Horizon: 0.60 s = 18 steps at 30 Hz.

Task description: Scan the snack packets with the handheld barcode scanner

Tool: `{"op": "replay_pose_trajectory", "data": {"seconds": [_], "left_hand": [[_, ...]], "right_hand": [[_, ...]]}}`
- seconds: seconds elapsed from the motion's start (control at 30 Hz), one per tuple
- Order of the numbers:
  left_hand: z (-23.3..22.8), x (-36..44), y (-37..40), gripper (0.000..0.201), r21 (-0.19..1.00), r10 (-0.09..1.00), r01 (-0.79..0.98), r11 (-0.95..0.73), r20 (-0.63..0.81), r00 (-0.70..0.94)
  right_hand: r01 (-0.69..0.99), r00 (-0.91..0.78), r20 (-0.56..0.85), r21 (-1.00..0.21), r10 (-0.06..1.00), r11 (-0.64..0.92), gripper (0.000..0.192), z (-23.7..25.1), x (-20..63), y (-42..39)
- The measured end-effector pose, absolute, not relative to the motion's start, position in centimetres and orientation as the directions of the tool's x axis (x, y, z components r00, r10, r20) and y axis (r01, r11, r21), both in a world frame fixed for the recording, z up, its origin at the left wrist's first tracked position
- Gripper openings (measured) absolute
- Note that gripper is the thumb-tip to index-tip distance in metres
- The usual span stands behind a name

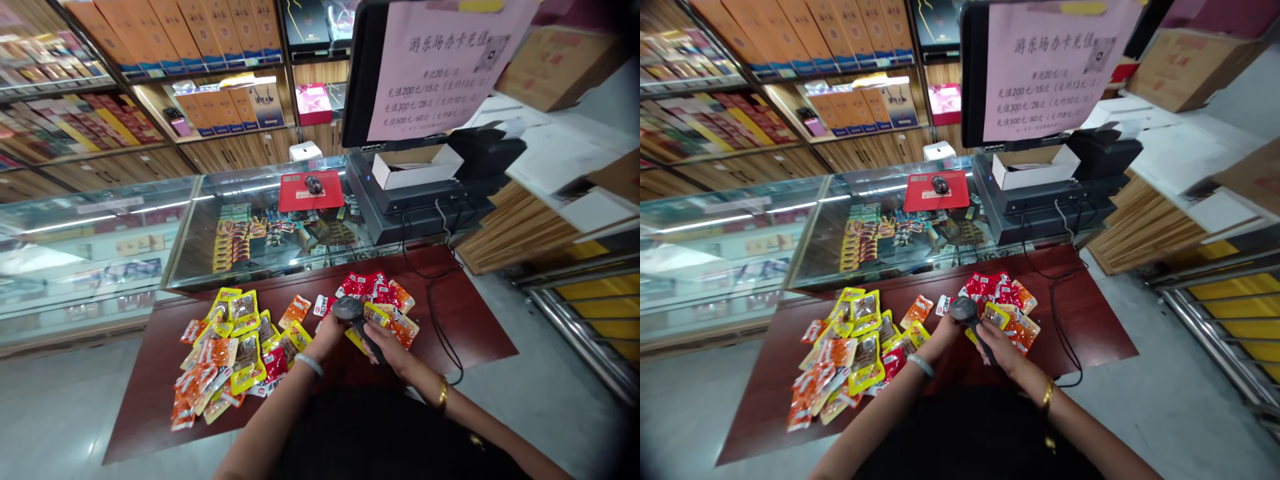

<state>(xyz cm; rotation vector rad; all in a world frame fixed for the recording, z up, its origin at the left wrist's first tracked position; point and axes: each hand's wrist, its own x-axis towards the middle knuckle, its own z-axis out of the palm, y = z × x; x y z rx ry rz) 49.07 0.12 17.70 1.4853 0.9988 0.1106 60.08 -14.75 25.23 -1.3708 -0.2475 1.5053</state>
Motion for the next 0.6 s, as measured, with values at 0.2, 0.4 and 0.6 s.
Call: {"op": "replay_pose_trajectory", "data": {"seconds": [0.2, 0.4, 0.6], "left_hand": [[19.1, 44.2, 4.2, 0.043, 0.532, 0.863, 0.830, -0.167, -0.329, 0.384], [19.0, 40.5, 7.3, 0.053, 0.107, 0.916, 0.960, -0.258, -0.290, 0.279], [18.3, 40.7, 8.4, 0.040, 0.514, 0.886, 0.858, 0.024, -0.409, 0.220]], "right_hand": [[-0.526, 0.183, -0.610, -0.723, 0.771, -0.447, 0.064, 25.2, 59.8, -14.7], [-0.503, 0.182, -0.597, -0.739, 0.781, -0.448, 0.064, 24.6, 59.3, -14.9], [-0.484, 0.188, -0.597, -0.747, 0.780, -0.455, 0.062, 24.4, 58.9, -15.3]]}}
